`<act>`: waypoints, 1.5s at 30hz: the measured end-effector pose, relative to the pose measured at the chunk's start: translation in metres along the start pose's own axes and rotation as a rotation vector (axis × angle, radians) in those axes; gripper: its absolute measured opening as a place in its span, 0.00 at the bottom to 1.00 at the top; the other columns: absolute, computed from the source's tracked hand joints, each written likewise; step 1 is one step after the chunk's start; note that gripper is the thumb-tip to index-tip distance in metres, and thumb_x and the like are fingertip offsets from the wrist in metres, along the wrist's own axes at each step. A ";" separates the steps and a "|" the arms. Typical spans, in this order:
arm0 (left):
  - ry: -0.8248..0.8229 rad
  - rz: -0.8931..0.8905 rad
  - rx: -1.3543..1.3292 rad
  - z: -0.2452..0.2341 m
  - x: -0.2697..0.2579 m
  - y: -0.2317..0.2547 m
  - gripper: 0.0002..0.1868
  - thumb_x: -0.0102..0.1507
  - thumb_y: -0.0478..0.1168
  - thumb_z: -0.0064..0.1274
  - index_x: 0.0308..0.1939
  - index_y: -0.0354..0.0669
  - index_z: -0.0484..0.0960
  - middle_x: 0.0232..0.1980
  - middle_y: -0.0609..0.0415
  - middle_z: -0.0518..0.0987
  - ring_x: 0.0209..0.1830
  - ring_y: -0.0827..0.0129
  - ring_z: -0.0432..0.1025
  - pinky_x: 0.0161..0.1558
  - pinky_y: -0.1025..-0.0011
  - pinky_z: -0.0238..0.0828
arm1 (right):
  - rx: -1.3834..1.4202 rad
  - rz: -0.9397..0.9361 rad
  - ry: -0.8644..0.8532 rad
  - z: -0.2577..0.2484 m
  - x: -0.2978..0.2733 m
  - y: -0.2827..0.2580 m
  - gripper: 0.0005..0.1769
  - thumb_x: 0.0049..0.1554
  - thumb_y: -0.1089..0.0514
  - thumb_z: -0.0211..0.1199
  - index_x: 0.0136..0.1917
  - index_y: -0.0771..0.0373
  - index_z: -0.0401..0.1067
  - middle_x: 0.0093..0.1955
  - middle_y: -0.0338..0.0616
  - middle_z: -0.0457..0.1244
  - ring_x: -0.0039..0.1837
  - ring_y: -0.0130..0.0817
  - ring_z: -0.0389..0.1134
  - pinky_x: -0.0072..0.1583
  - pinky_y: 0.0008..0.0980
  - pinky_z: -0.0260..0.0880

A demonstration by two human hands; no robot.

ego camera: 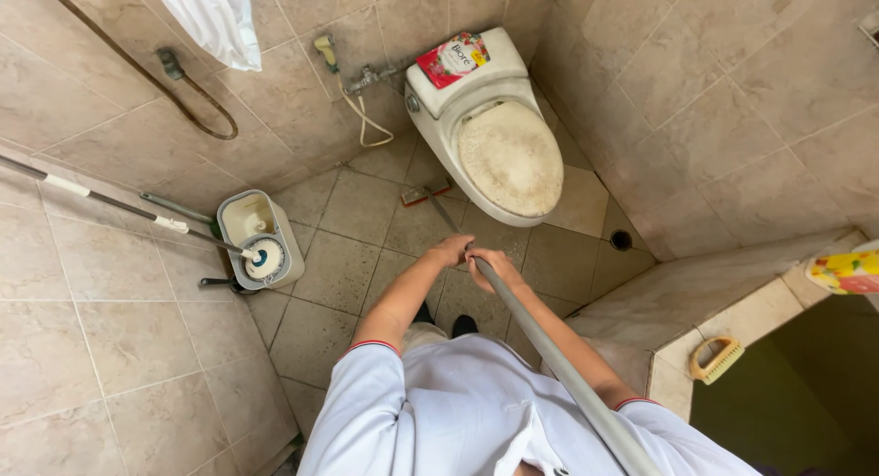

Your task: Scrubbing the bathroom floor around the toilet using a long-handled brush

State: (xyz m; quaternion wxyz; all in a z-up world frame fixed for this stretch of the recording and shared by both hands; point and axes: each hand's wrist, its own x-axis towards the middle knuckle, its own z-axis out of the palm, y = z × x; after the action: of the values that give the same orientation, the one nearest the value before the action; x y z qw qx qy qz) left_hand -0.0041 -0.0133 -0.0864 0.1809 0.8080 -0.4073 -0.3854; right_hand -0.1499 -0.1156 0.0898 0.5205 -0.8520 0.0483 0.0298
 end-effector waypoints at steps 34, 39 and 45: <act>0.022 -0.187 -0.045 -0.116 -0.072 -0.089 0.31 0.68 0.53 0.48 0.74 0.70 0.57 0.78 0.44 0.61 0.76 0.50 0.60 0.69 0.52 0.64 | -0.099 -0.029 -0.076 0.093 0.134 -0.025 0.09 0.57 0.58 0.55 0.47 0.56 0.77 0.35 0.57 0.68 0.37 0.58 0.70 0.42 0.46 0.70; 0.002 -0.057 0.141 -0.119 -0.084 -0.116 0.21 0.68 0.53 0.44 0.65 0.68 0.67 0.60 0.49 0.79 0.63 0.52 0.73 0.62 0.52 0.73 | -0.120 0.002 -0.132 0.103 0.131 -0.048 0.08 0.56 0.58 0.56 0.46 0.54 0.76 0.35 0.57 0.69 0.39 0.59 0.71 0.44 0.48 0.70; 0.108 -0.129 0.022 -0.132 -0.117 -0.110 0.19 0.67 0.55 0.46 0.62 0.65 0.66 0.61 0.48 0.75 0.65 0.52 0.71 0.63 0.52 0.70 | -0.147 -0.037 -0.184 0.105 0.150 -0.068 0.09 0.57 0.59 0.54 0.44 0.56 0.76 0.30 0.55 0.66 0.33 0.50 0.69 0.41 0.41 0.69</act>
State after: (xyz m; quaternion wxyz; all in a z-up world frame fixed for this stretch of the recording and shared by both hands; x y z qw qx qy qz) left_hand 0.1110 0.1432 -0.0135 0.1686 0.8540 -0.3483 -0.3479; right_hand 0.0063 0.0007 0.0868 0.4591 -0.8824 -0.0179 0.1016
